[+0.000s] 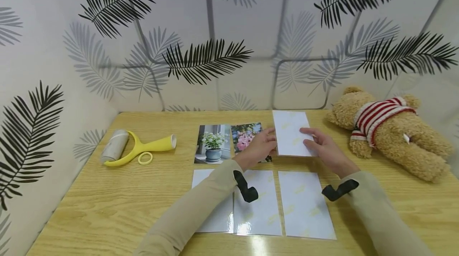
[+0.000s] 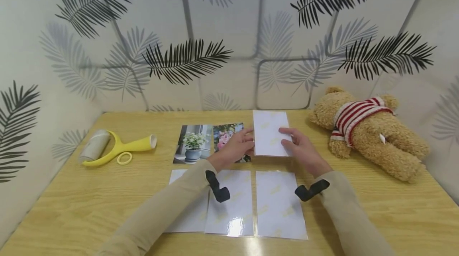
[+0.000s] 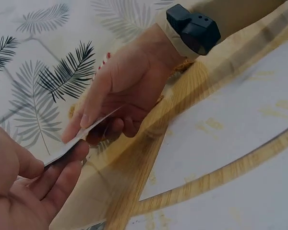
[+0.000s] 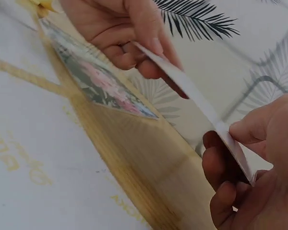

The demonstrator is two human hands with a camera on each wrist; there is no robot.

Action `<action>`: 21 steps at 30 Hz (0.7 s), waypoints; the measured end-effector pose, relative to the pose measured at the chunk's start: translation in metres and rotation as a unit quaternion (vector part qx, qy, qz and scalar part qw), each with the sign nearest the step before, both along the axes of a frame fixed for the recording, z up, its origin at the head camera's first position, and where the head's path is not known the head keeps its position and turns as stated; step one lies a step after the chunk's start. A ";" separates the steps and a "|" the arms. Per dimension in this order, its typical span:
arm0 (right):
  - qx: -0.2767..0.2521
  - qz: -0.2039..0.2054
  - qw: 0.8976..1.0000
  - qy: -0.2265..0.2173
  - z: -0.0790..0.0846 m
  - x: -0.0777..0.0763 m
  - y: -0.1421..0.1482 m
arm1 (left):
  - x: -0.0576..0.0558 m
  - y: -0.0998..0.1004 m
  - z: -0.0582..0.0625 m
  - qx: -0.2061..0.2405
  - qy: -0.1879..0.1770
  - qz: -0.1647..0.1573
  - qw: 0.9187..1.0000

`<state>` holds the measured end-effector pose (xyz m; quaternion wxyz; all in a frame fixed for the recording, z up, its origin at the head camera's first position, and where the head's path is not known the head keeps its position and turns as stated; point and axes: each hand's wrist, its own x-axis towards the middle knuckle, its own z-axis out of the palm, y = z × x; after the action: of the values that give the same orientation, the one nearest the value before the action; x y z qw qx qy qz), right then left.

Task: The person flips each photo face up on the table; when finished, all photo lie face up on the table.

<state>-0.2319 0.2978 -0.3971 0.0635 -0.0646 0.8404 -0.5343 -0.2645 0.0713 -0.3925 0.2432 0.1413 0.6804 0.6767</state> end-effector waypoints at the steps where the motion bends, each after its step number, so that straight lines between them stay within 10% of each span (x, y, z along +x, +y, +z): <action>1: 0.015 0.000 1.000 0.001 0.000 0.000 -0.001 | 0.000 0.000 0.000 0.000 0.000 0.002 1.000; 14: 0.155 -0.032 0.986 0.053 0.003 -0.001 -0.023 | 0.002 -0.005 0.003 0.005 0.011 0.000 1.000; 21: 0.140 0.016 0.988 0.059 0.000 -0.001 -0.040 | 0.001 -0.004 0.007 -0.007 0.009 0.003 1.000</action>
<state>-0.2333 0.2579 -0.3968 0.0306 -0.0998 0.9083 -0.4052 -0.2632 0.0677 -0.3856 0.2359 0.1440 0.6876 0.6714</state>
